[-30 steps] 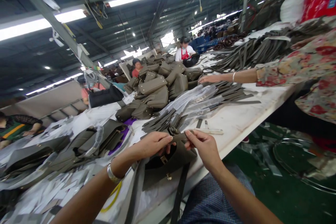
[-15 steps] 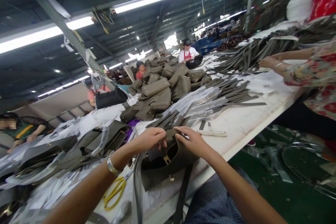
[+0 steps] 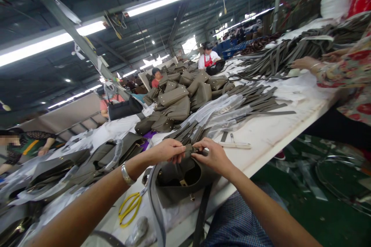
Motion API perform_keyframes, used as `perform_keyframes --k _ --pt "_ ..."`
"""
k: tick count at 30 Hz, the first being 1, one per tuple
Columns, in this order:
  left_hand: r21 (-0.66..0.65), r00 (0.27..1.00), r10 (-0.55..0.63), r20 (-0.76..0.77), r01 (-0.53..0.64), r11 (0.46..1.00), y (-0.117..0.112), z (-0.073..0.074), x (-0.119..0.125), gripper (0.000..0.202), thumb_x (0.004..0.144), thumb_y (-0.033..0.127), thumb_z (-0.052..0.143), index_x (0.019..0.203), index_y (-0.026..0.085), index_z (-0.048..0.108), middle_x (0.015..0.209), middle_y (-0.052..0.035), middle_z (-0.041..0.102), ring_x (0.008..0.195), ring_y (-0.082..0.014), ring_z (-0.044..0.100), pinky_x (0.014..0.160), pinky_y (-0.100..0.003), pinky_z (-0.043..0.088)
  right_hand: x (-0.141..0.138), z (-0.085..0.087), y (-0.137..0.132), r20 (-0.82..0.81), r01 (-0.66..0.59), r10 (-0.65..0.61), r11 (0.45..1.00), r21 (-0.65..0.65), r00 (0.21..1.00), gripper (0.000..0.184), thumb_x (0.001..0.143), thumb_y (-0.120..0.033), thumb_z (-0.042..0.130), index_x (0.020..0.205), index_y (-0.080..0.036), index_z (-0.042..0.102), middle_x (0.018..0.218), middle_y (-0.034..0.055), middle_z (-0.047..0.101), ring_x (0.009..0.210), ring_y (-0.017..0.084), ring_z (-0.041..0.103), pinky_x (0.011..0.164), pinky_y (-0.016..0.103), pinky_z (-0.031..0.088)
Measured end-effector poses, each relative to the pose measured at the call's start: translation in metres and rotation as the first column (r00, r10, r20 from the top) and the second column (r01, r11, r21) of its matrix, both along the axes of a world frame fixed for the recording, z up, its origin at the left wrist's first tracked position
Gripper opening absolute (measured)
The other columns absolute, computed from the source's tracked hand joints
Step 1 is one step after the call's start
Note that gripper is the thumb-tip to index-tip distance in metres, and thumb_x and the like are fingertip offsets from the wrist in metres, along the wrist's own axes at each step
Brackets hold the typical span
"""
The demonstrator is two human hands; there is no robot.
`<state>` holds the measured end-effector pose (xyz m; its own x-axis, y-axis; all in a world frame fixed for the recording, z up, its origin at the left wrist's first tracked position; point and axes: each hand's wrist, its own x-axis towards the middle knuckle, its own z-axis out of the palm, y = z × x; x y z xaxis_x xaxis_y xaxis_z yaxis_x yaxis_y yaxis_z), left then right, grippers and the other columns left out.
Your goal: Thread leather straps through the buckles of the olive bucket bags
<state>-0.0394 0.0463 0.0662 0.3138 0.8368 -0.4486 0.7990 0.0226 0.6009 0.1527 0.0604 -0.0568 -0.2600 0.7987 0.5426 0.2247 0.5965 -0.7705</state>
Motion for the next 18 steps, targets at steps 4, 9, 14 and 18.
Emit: perform_keyframes --k 4,9,14,18 --pt "0.010 0.996 -0.049 -0.075 0.050 0.999 0.001 0.004 0.004 0.051 0.084 0.060 0.051 0.072 0.013 0.066 0.054 0.0006 0.054 0.047 -0.0092 0.042 0.046 -0.021 0.029 -0.008 -0.005 -0.020 -0.037 0.152 -0.152 0.988 0.016 0.988 0.017 0.079 -0.026 0.074 0.095 -0.022 0.069 0.080 0.0016 0.058 0.082 0.020 0.056 0.073 0.031 0.043" --pt "0.118 0.936 -0.155 -0.315 0.200 0.973 0.005 0.013 0.017 0.043 0.085 0.047 0.050 0.064 0.014 0.068 0.045 0.0019 0.049 0.045 -0.0105 0.046 0.047 -0.021 0.032 -0.013 -0.008 -0.035 -0.037 0.181 -0.180 0.983 0.038 0.983 0.015 0.082 -0.028 0.073 0.093 -0.022 0.066 0.081 0.0025 0.057 0.083 0.021 0.054 0.074 0.032 0.042" --pt "-0.026 0.897 -0.285 -0.337 0.294 0.956 0.009 0.026 0.034 0.031 0.077 0.030 0.052 0.053 0.016 0.064 0.042 0.0021 0.049 0.044 -0.0105 0.045 0.046 -0.021 0.031 -0.013 -0.012 -0.039 -0.011 0.159 -0.159 0.986 0.055 0.987 0.017 0.083 -0.030 0.073 0.097 -0.024 0.066 0.083 0.0034 0.058 0.085 0.023 0.054 0.076 0.034 0.042" --pt "-0.039 0.899 -0.271 -0.343 0.275 0.961 0.015 0.024 0.040 0.026 0.074 0.028 0.054 0.052 0.017 0.064 0.040 0.0023 0.047 0.043 -0.0111 0.042 0.044 -0.022 0.029 -0.012 -0.014 -0.041 -0.060 0.171 -0.169 0.985 0.032 0.984 0.014 0.083 -0.027 0.071 0.096 -0.023 0.066 0.083 0.0035 0.057 0.085 0.023 0.053 0.076 0.035 0.042"
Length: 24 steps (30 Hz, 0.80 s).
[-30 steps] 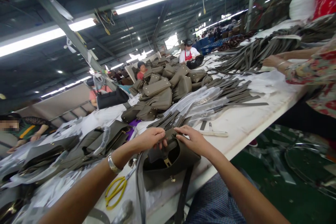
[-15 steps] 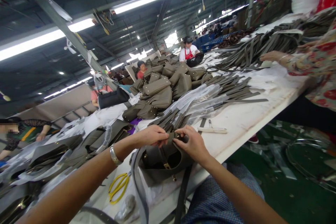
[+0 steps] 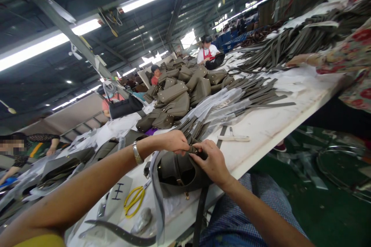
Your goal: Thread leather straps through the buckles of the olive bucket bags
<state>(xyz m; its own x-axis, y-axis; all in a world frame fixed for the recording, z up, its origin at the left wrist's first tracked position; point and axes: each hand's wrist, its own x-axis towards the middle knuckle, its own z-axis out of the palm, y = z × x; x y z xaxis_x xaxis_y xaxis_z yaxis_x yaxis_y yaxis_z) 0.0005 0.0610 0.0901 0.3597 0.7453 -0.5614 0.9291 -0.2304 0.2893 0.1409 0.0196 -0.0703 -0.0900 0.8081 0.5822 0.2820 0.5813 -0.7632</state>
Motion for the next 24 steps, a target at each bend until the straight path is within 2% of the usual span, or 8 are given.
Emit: perform_keyframes --k 4,7,11,14,17,20,24 --pt "0.105 1.000 0.000 -0.001 0.001 0.994 -0.004 -0.007 0.000 0.029 0.075 0.030 0.052 0.053 0.017 0.065 0.041 0.0022 0.047 0.042 -0.0116 0.042 0.042 -0.023 0.026 0.003 0.003 -0.003 -0.050 -0.007 0.006 1.000 -0.018 0.999 0.019 0.080 -0.020 0.073 0.097 -0.023 0.065 0.084 0.0031 0.058 0.084 0.022 0.054 0.075 0.034 0.043" --pt "0.222 1.000 0.019 0.013 -0.021 0.975 -0.007 -0.019 -0.006 0.031 0.076 0.035 0.051 0.056 0.017 0.067 0.042 0.0029 0.044 0.043 -0.0114 0.040 0.042 -0.023 0.022 0.000 0.001 0.000 -0.067 0.028 -0.030 0.999 -0.024 0.997 0.021 0.076 -0.020 0.075 0.095 -0.025 0.066 0.084 0.0026 0.061 0.083 0.022 0.056 0.071 0.033 0.043" --pt "0.199 0.995 0.055 0.081 -0.071 0.977 -0.001 -0.037 -0.012 0.029 0.073 0.031 0.048 0.054 0.017 0.065 0.044 0.0020 0.047 0.043 -0.0123 0.042 0.043 -0.023 0.025 -0.011 -0.021 0.017 -0.030 0.104 -0.102 0.992 0.068 0.994 0.025 0.063 -0.026 0.082 0.082 -0.025 0.065 0.076 0.0017 0.060 0.075 0.023 0.058 0.063 0.033 0.043" --pt "0.176 0.995 0.041 0.092 -0.057 0.983 0.000 -0.040 -0.012 0.025 0.067 0.026 0.046 0.049 0.017 0.062 0.043 0.0015 0.048 0.043 -0.0136 0.045 0.043 -0.024 0.028 -0.023 -0.040 0.030 -0.011 0.136 -0.136 0.971 0.195 0.991 0.030 0.056 -0.038 0.083 0.078 -0.026 0.066 0.068 0.0011 0.057 0.065 0.023 0.057 0.057 0.033 0.041" --pt "0.214 0.999 0.031 0.020 -0.034 0.976 -0.002 -0.038 -0.008 0.022 0.063 0.026 0.046 0.048 0.018 0.061 0.041 0.0016 0.045 0.044 -0.0150 0.046 0.041 -0.025 0.027 -0.037 -0.051 0.035 -0.104 0.245 -0.226 0.938 0.245 0.969 0.030 0.061 -0.052 0.074 0.073 -0.027 0.066 0.061 0.0025 0.054 0.059 0.023 0.054 0.053 0.033 0.037" --pt "0.279 0.999 0.034 -0.035 -0.023 0.960 -0.003 -0.035 -0.003 0.023 0.062 0.028 0.047 0.047 0.019 0.060 0.039 0.0013 0.044 0.043 -0.0158 0.046 0.041 -0.026 0.025 -0.048 -0.053 0.034 -0.271 0.366 -0.303 0.903 0.226 0.914 0.042 0.070 -0.067 0.057 0.067 -0.026 0.066 0.057 0.0037 0.050 0.056 0.022 0.050 0.052 0.033 0.033" --pt "0.197 0.999 0.048 -0.004 -0.047 0.979 -0.005 -0.030 0.000 0.022 0.060 0.027 0.045 0.044 0.018 0.056 0.040 0.0008 0.045 0.044 -0.0154 0.047 0.044 -0.025 0.029 -0.052 -0.048 0.032 -0.289 0.368 -0.290 0.890 0.268 0.912 0.051 0.081 -0.069 0.045 0.068 -0.025 0.066 0.057 0.0031 0.048 0.055 0.020 0.048 0.051 0.031 0.032"
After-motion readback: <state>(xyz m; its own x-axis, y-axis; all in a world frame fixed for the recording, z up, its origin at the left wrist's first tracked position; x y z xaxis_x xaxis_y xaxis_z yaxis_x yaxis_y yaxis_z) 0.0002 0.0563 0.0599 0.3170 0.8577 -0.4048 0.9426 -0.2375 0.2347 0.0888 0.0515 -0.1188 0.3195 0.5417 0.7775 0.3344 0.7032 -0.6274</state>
